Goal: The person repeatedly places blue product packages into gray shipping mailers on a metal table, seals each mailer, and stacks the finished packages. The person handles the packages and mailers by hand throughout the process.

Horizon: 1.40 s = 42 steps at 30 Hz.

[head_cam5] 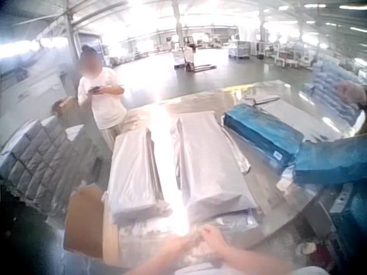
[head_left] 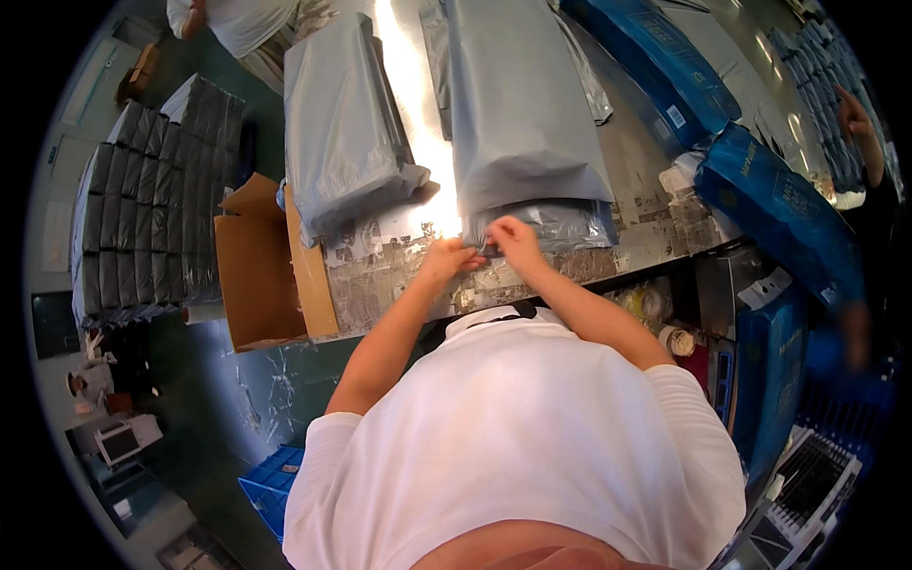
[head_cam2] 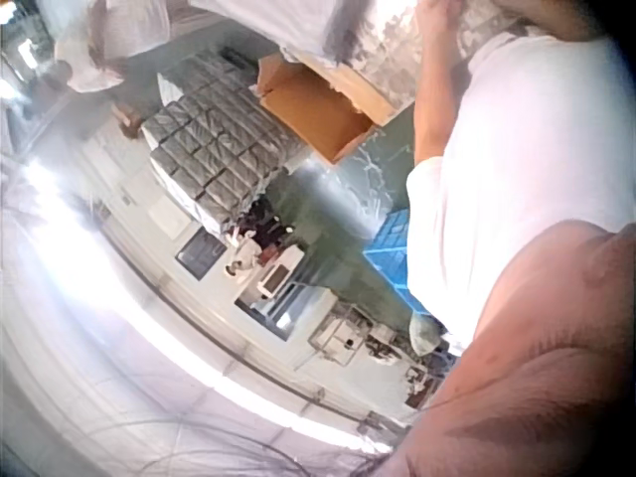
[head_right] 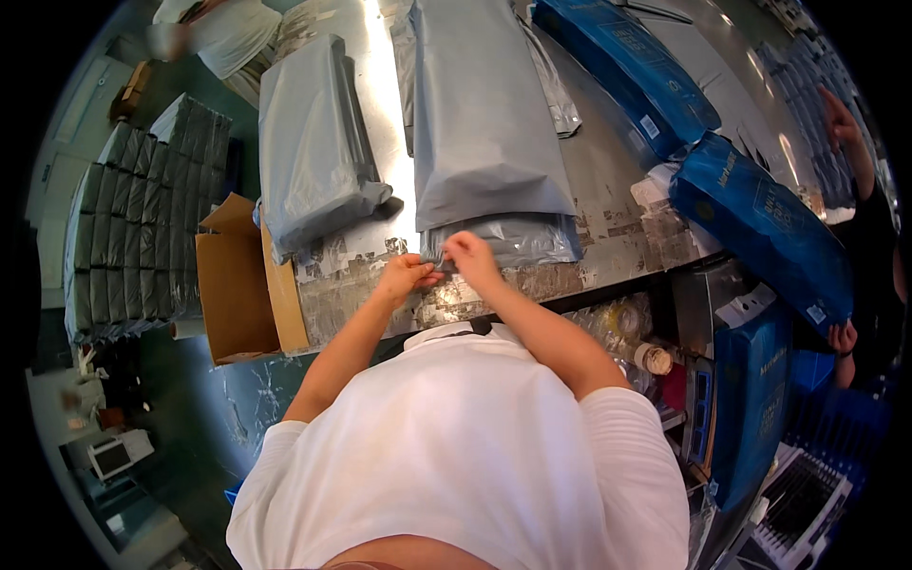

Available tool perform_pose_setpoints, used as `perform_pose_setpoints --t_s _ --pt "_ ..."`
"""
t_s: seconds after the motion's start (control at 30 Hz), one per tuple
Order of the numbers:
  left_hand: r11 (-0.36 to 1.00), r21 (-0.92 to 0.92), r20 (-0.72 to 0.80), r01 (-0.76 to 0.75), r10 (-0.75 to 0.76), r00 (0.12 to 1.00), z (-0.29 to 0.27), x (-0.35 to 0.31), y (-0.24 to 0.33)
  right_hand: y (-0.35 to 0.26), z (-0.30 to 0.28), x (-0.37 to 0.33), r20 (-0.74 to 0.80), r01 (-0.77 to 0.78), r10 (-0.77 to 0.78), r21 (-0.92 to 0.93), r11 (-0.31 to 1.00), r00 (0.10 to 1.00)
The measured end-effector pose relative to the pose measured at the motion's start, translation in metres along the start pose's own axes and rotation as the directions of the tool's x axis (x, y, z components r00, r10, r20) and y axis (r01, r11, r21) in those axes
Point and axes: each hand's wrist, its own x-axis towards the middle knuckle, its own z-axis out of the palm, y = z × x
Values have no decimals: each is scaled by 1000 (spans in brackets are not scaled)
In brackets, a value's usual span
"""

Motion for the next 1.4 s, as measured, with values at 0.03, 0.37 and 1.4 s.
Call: perform_pose_setpoints --t_s 0.03,0.37,1.4 --pt "1000 11 -5 7 -7 1000 -2 0 -3 -2 -20 -15 -112 67 -53 130 989 992" --pt "978 207 21 16 -21 1000 -47 -8 -10 166 -230 -227 -247 -244 224 -969 -40 943" --pt "908 -311 -567 -279 59 822 2 14 65 -5 -220 32 -536 -99 -74 -287 953 841"
